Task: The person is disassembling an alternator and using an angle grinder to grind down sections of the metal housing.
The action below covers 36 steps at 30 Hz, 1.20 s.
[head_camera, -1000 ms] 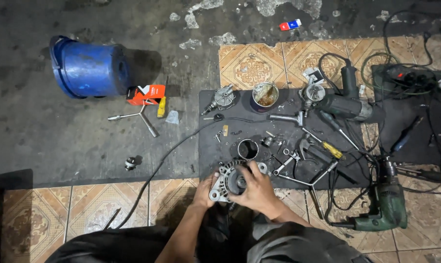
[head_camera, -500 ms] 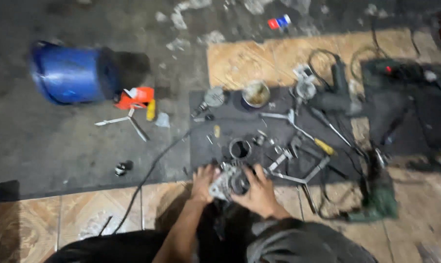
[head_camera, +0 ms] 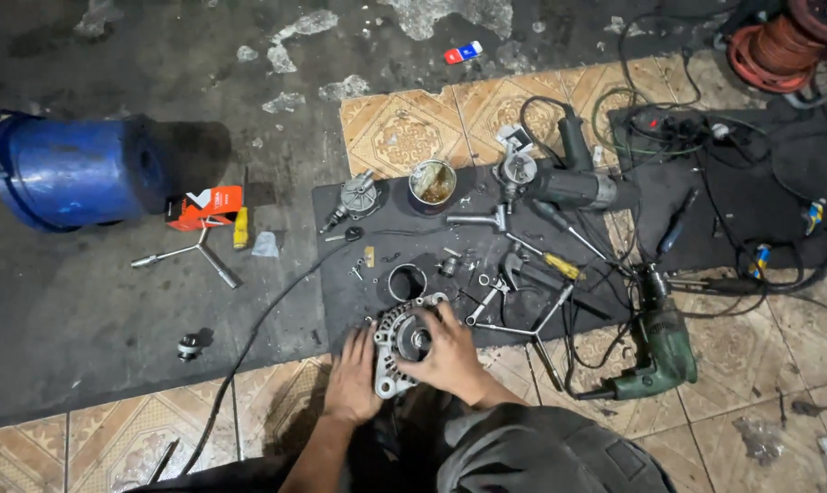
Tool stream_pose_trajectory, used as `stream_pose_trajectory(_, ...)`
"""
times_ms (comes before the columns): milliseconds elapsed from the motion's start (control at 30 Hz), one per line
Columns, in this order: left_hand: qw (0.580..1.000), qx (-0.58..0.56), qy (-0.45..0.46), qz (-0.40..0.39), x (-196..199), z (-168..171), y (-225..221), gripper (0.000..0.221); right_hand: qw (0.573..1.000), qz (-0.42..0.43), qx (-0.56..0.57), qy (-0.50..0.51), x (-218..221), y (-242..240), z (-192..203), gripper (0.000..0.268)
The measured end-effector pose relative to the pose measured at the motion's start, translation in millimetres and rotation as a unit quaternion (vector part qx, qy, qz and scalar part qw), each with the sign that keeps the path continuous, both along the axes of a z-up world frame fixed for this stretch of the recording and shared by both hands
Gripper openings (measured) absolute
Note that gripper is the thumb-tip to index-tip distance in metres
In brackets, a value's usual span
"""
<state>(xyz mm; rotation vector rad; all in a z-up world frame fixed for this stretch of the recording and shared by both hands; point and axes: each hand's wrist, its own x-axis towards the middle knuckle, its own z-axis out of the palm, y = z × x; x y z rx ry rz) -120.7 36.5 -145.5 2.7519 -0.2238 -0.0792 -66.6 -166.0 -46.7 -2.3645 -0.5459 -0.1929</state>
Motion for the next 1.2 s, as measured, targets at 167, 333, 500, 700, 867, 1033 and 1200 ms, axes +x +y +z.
stream_pose_trajectory(167, 0.993, -0.045, -0.112, -0.014, -9.4, -40.1, -9.7, 0.138, 0.999, -0.005, -0.026, -0.032, -1.5, 14.0, -11.6, 0.088)
stream_pose_trajectory(333, 0.964, -0.202, -0.152, 0.079, -3.2, -41.4, -18.6, 0.137, 0.974, 0.035, -0.174, 0.142, 4.9, 22.5, 24.2, 0.098)
stream_pose_trajectory(500, 0.979, -0.18, -0.07, 0.07, -7.1, -65.7, -2.6, 0.15, 0.954, 0.076, -0.265, 0.119, 70.7, 15.0, 53.1, 0.079)
stream_pose_trajectory(700, 0.973, -0.182, -0.142, 0.028, -8.3, -47.7, 0.1, 0.137, 0.906, 0.032, -0.209, 0.367, 147.0, -9.3, -63.9, 0.046)
stream_pose_trajectory(867, 0.972, -0.182, -0.147, 0.018, -7.2, -54.6, 2.6, 0.132, 0.941, -0.079, -0.092, 0.316, 154.1, -1.7, -142.5, 0.042)
stream_pose_trajectory(1033, 0.955, -0.241, -0.17, 0.013, -0.8, -22.0, 1.7, 0.118, 0.879, -0.148, 0.103, 0.442, 124.7, 6.4, -48.8, 0.047)
stream_pose_trajectory(1200, 0.972, -0.219, -0.071, 0.042, 4.1, -32.1, 3.4, 0.122, 0.742, -0.127, 0.381, 0.537, 46.2, -33.0, -88.6, 0.093)
